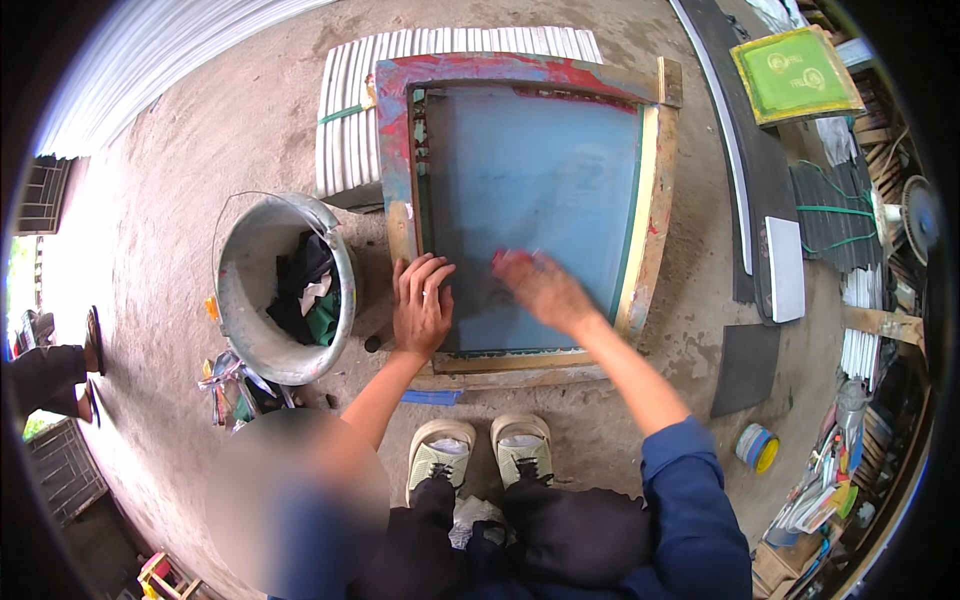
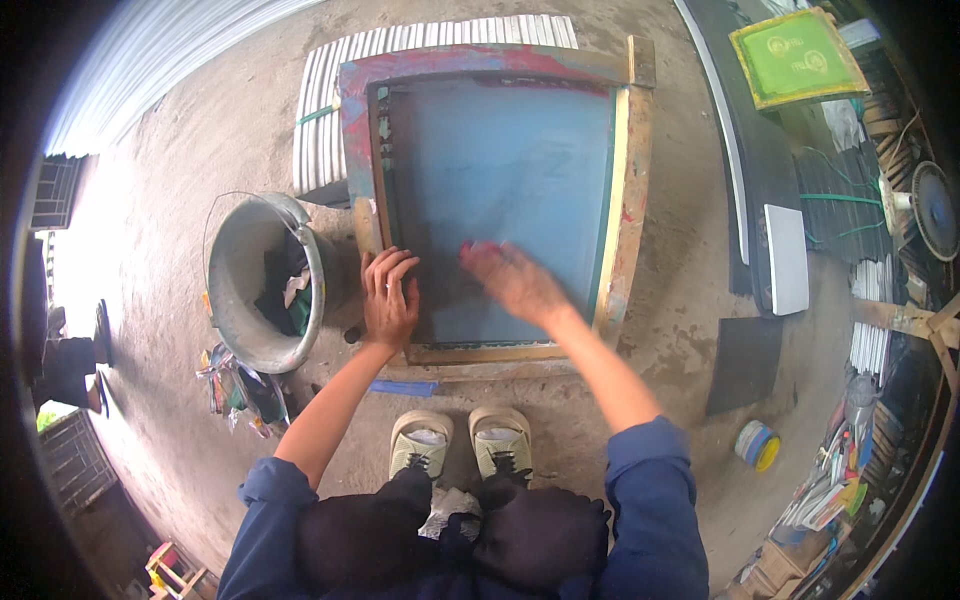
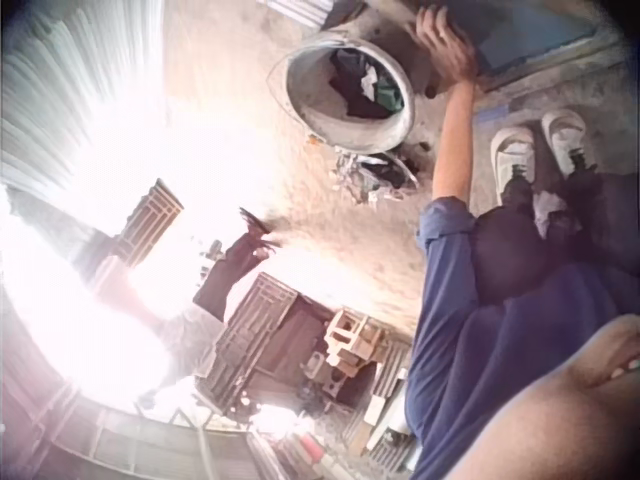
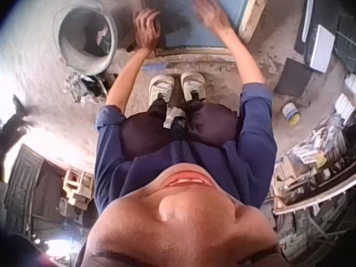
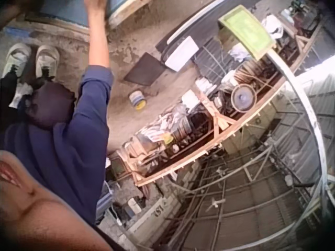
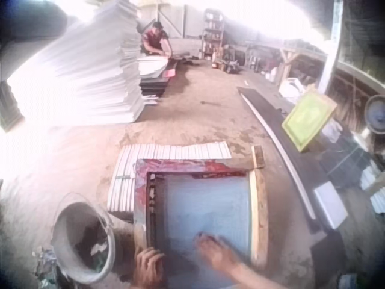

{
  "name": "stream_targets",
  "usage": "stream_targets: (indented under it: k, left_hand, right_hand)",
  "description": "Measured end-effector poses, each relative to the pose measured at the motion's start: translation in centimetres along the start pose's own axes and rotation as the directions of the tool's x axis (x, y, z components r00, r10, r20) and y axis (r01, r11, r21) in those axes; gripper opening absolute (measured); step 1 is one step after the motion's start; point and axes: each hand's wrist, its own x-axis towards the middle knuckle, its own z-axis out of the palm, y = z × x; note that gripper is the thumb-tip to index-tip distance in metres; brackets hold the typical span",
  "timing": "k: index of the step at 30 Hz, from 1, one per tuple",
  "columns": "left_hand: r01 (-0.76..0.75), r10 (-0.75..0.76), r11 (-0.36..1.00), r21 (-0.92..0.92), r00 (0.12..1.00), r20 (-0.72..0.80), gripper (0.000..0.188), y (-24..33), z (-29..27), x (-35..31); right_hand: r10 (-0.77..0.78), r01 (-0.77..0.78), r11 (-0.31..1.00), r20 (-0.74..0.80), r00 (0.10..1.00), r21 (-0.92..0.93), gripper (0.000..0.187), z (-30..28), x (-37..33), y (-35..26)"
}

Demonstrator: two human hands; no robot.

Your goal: The person sits on the floor and wipes the surface of a green printing frame with a cloth, then switches to a blue frame and scrapes its edges with a metal tool. The person continues to wipe the blue frame with different cloths.

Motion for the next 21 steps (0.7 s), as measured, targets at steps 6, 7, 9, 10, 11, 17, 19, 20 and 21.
stream_targets:
  k: [6,7,9,10,11,17,19,20,21]
  left_hand:
    - [-0.013,0.013,1.0,0.017,1.0,0.018,0.041,0.2,0.2,0.3]
    - [-0.017,0.016,1.0,0.019,1.0,0.023,0.042,0.3,0.1,0.1]
    - [-0.01,0.01,0.999,0.031,1.0,0.0,0.043,0.3,0.3,0.0]
    - [0.002,-0.001,0.999,0.047,1.0,-0.026,0.043,0.2,0.3,0.0]
    - [0.014,-0.01,0.998,0.063,0.999,-0.053,0.043,0.1,0.2,-0.1]
    - [0.218,-0.223,0.975,-0.045,0.95,-0.221,0.069,1.4,0.0,1.9]
    - [0.326,-0.34,0.94,-0.105,0.924,-0.172,0.079,1.2,-0.2,3.4]
    - [0.412,-0.433,0.896,-0.167,0.894,-0.113,0.079,1.0,-0.3,4.0]
    - [0.495,-0.517,0.84,-0.224,0.855,-0.048,0.078,1.0,-0.5,4.6]
  right_hand:
    - [0.438,-0.539,0.842,-0.572,0.693,-0.008,0.044,-5.7,2.7,8.0]
    - [0.419,-0.53,0.848,-0.588,0.692,-0.02,0.041,-5.8,2.6,8.3]
    - [0.436,-0.524,0.85,-0.63,0.642,0.054,0.034,-6.2,2.6,9.4]
    - [0.447,-0.517,0.851,-0.649,0.615,0.096,0.032,-6.5,2.9,9.6]
    - [0.443,-0.498,0.857,-0.683,0.582,0.132,0.024,-6.5,3.5,9.4]
    - [0.515,-0.549,0.818,-0.647,0.562,0.173,0.024,-6.8,3.5,8.8]
    - [0.511,-0.55,0.818,-0.652,0.56,0.169,0.026,-6.6,3.5,8.4]
    - [0.509,-0.551,0.818,-0.655,0.559,0.165,0.028,-6.6,3.4,8.3]
    - [0.509,-0.55,0.819,-0.653,0.561,0.166,0.029,-6.6,3.2,8.2]
